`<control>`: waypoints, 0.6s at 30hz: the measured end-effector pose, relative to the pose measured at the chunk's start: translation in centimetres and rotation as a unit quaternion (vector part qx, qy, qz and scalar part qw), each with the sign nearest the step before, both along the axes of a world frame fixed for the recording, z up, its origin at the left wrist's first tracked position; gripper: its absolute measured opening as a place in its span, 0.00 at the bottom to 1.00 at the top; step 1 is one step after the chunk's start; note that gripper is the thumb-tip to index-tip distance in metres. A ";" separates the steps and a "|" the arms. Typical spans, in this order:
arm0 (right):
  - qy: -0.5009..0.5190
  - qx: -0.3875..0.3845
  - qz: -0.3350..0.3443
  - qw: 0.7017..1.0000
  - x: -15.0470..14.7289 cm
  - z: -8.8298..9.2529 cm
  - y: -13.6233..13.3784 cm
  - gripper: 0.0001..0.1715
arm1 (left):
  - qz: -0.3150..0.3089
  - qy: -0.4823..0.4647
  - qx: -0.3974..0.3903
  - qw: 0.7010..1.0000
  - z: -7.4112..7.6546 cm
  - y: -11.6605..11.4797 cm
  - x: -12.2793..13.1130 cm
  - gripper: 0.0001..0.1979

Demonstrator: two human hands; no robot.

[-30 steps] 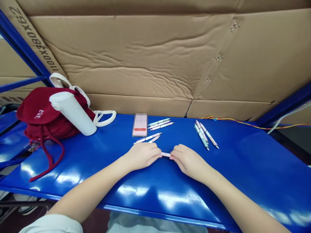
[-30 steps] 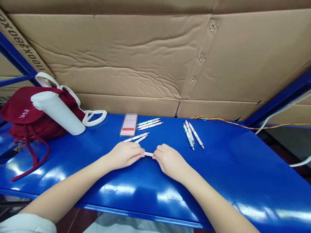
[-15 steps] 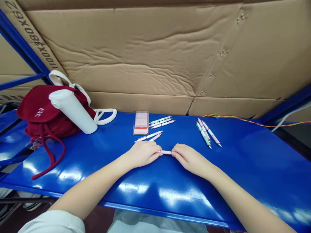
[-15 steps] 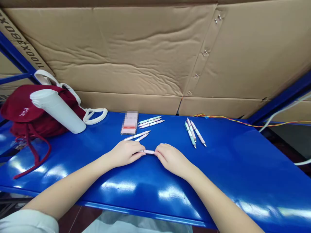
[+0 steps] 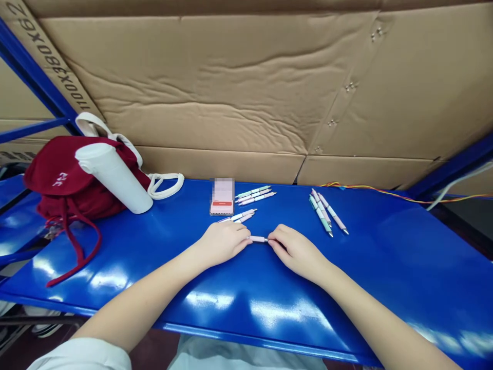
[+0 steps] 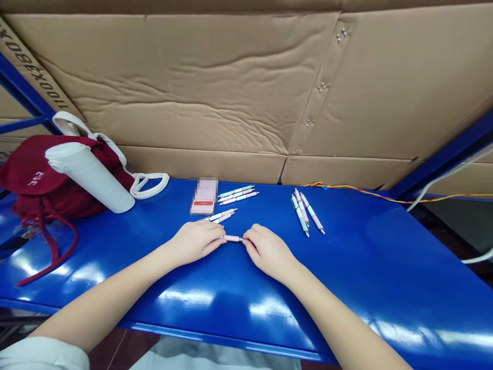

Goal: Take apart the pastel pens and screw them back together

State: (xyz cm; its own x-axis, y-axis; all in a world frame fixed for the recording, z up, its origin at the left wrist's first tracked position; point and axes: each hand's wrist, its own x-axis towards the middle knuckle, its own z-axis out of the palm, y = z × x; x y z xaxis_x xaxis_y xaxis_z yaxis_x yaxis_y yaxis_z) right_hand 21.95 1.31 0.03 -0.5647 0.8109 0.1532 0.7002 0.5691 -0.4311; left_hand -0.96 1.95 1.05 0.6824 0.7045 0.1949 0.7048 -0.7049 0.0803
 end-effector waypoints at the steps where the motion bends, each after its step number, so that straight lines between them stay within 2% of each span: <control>1: 0.007 0.005 -0.001 1.000 -0.1 -0.2 0.0 0.13 | -0.001 0.002 0.008 1.000 -0.1 0.0 -0.1 0.13; 5: 0.035 0.019 -0.001 0.999 -0.3 -0.3 0.0 0.12 | -0.009 -0.008 0.030 0.999 -0.3 0.0 -0.3 0.12; 8: 0.051 0.002 -0.006 0.999 -0.3 0.1 -0.1 0.11 | -0.016 -0.019 0.040 0.999 -0.3 -0.1 -0.1 0.13; 13: 0.044 -0.037 0.009 0.998 -0.2 0.4 -0.1 0.17 | -0.033 -0.026 0.057 0.997 -0.4 -0.5 0.7 0.12; 18: 0.073 -0.117 -0.015 0.990 -0.1 0.3 -0.2 0.08 | -0.019 -0.010 0.048 0.999 -0.5 -0.7 0.8 0.09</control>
